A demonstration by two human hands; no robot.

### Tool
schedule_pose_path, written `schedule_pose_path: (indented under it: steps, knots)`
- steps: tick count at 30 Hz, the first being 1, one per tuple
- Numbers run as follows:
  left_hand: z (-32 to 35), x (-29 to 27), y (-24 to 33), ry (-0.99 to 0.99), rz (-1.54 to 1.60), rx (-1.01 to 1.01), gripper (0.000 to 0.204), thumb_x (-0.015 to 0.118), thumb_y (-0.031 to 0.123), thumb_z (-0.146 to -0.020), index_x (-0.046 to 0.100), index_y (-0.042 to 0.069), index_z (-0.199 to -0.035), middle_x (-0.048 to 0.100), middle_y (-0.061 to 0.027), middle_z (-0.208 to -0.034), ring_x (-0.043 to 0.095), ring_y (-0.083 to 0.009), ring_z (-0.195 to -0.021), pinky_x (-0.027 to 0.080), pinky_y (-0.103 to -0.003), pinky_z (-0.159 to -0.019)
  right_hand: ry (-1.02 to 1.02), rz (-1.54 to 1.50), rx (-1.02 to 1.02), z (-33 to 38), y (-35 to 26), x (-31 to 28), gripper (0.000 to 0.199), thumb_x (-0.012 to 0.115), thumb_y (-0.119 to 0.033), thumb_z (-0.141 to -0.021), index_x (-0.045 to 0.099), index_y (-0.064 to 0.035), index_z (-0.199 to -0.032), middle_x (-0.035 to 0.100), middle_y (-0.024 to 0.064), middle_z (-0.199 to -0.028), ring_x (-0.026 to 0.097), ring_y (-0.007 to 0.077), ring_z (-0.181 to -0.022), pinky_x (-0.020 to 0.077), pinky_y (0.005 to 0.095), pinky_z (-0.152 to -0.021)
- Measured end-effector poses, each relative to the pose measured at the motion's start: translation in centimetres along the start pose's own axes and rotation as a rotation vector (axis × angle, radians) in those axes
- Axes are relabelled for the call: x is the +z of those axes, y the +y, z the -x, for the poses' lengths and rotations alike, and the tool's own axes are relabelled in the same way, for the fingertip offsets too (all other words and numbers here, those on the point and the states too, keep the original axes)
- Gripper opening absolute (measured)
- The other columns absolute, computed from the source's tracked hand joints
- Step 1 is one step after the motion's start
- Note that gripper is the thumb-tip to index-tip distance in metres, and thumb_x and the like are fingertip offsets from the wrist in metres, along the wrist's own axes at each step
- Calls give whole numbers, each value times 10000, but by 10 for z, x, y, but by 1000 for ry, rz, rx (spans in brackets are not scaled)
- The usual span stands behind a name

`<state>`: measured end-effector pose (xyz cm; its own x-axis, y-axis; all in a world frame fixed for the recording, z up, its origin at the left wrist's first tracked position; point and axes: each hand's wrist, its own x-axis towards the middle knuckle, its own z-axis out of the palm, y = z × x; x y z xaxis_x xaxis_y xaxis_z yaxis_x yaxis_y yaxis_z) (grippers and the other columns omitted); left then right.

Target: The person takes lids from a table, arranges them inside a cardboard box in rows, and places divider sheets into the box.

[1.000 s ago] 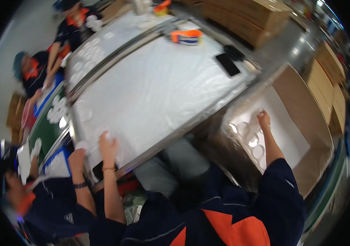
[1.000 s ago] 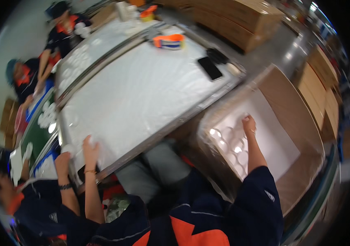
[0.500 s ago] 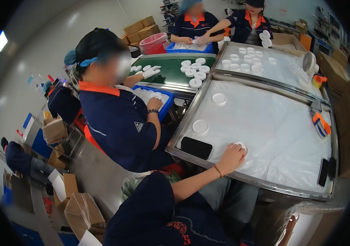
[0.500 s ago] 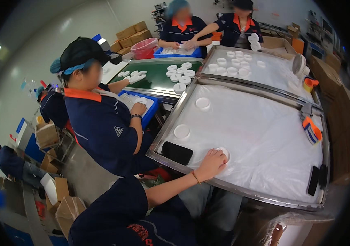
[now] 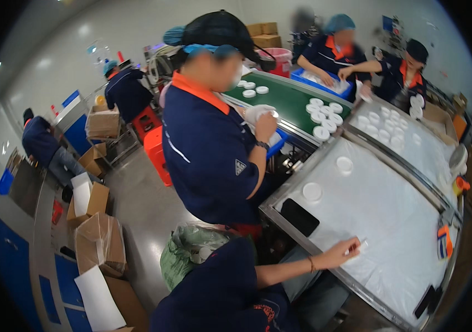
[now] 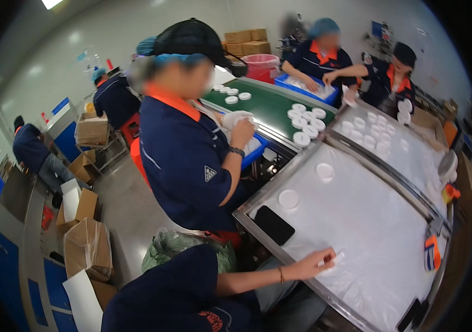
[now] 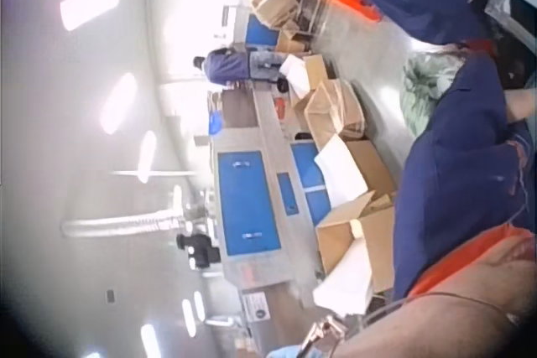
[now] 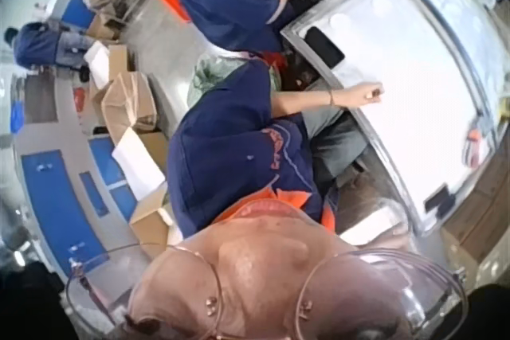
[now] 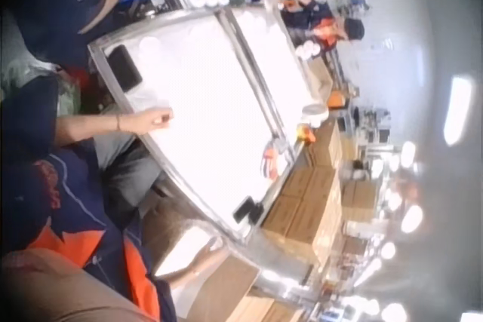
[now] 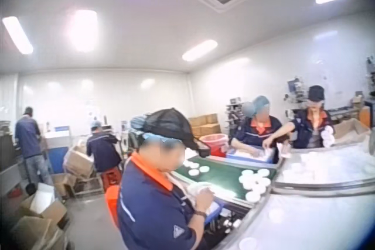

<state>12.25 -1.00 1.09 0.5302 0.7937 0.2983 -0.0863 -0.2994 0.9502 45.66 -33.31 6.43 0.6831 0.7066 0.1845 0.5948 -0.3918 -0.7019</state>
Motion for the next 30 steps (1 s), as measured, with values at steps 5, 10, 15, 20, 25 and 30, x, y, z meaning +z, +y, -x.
schedule_pose_path:
  steps: [5, 10, 15, 20, 25, 30]
  knots:
    - [30, 25, 59, -334, 689, -247, 192, 520, 260, -997, 434, 91, -965, 403, 45, -851, 389, -54, -796, 371, -233, -710, -469, -576, 265, 46, -227, 62, 460, 462, -288, -1009, 444, 47, -1323, 503, 199, -1314, 482, 283, -1226, 356, 401, -1061]
    - [41, 45, 110, -567, 1226, -414, 222, 533, 281, -989, 487, 81, -1074, 502, 26, -1026, 482, -71, -985, 426, -259, -841, -537, -1450, 364, 46, -161, 116, 490, 473, -333, -982, 437, -8, -1347, 514, 156, -1320, 521, 286, -1181, 467, 400, -894]
    - [47, 35, 112, -424, 1321, -501, 348, 513, 256, -988, 473, 74, -1282, 538, 1, -1159, 500, -115, -1132, 424, -300, -952, -529, -1810, 461, 50, -168, 134, 617, 636, -312, -886, 403, -60, -1398, 459, 122, -1408, 445, 291, -1289, 306, 486, -1109]
    - [45, 25, 123, -518, 1243, -521, 271, 493, 281, -997, 480, 76, -1173, 517, -4, -1126, 497, -109, -1111, 403, -302, -960, -772, -1881, 215, 45, -179, 131, 659, 622, -420, -894, 408, -48, -1394, 486, 109, -1385, 445, 282, -1290, 347, 487, -1077]
    - [-8, 2, 87, -575, 461, -471, 272, 481, 319, -1004, 512, 75, -1120, 548, -24, -1072, 518, -113, -1060, 433, -312, -917, -439, -1835, 151, 50, -158, 119, 667, 618, -412, -900, 401, -24, -1397, 473, 118, -1403, 438, 288, -1301, 331, 479, -1096]
    - [-51, -93, -19, -66, -709, 138, 298, 583, 78, -894, 526, 34, -1183, 567, -132, -1156, 526, -281, -1116, 401, -388, -970, -347, -2056, 184, 48, -165, 101, 624, 599, -341, -923, 381, -17, -1410, 465, 128, -1413, 405, 306, -1331, 300, 491, -1112]
